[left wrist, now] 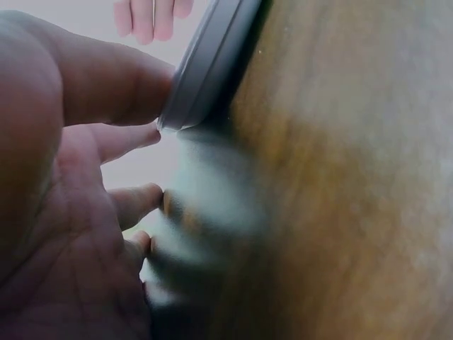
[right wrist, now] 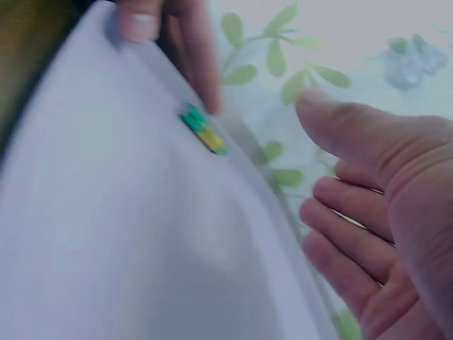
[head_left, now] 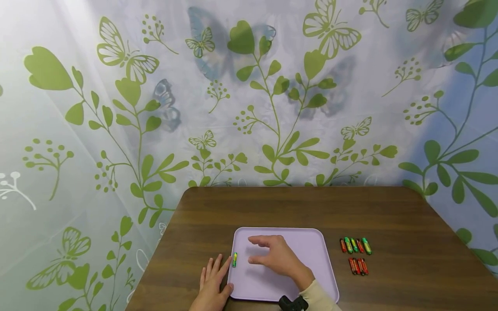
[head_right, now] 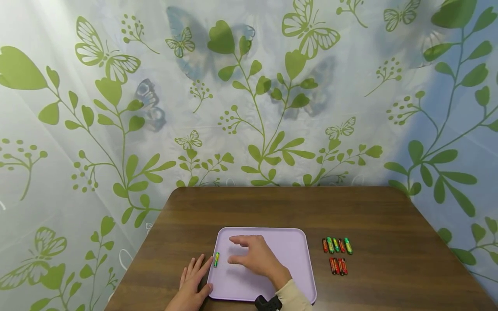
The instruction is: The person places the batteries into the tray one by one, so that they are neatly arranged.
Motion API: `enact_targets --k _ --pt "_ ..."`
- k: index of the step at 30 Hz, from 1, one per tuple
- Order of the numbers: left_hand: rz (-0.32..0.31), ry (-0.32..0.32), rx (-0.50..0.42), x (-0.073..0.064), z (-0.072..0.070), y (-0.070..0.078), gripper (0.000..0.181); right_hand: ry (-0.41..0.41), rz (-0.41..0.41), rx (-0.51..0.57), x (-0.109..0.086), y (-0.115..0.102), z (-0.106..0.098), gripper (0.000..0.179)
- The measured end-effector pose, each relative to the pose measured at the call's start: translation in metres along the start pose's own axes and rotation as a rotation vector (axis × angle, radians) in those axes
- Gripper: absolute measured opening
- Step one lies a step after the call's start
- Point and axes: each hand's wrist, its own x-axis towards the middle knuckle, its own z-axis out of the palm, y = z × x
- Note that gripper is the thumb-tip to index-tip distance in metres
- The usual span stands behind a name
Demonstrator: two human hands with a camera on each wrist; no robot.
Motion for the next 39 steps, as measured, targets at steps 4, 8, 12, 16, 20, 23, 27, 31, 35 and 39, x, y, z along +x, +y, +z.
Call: enact_targets --k 4,8,12,16,20,23,27,31,35,39 --pt "-0.019 -0.014 -0.005 -0.002 -0.003 0.005 0.072 -0.02 0.022 0.032 -0.005 0.003 -0.02 0.058" --pt "-0.027 -0.023 -0.021 -0.002 -0.003 0.006 0.072 -0.043 0.045 0.075 -0.012 0.004 -0.039 0.06" --pt "-0.021 -0.036 -0.037 -0.002 -0.004 0.005 0.072 -0.057 0.062 0.099 -0.022 0.008 -0.058 0.057" --pt "-0.025 -0.045 -0.045 -0.002 -0.005 0.002 0.073 -0.056 0.071 0.106 -0.034 0.015 -0.078 0.055" --pt "-0.03 -0.037 -0.046 -0.002 -0.004 0.0 0.074 -0.04 0.091 0.094 -0.046 0.021 -0.096 0.054" --pt "-0.028 -0.024 -0.041 -0.002 -0.004 0.0 0.074 -0.017 0.114 0.075 -0.056 0.026 -0.11 0.054" --pt "-0.019 -0.023 -0.038 0.0 -0.003 0.0 0.075 0.026 0.132 0.03 -0.072 0.034 -0.125 0.055" --pt "-0.028 -0.034 -0.025 0.001 -0.002 0.0 0.075 0.066 0.136 -0.008 -0.088 0.042 -0.139 0.054" --pt "-0.037 -0.037 -0.018 0.0 -0.002 -0.001 0.075 0.097 0.148 -0.028 -0.103 0.047 -0.155 0.053" --pt "-0.023 -0.028 -0.019 0.0 -0.002 -0.001 0.076 0.121 0.183 -0.089 -0.117 0.05 -0.171 0.052"
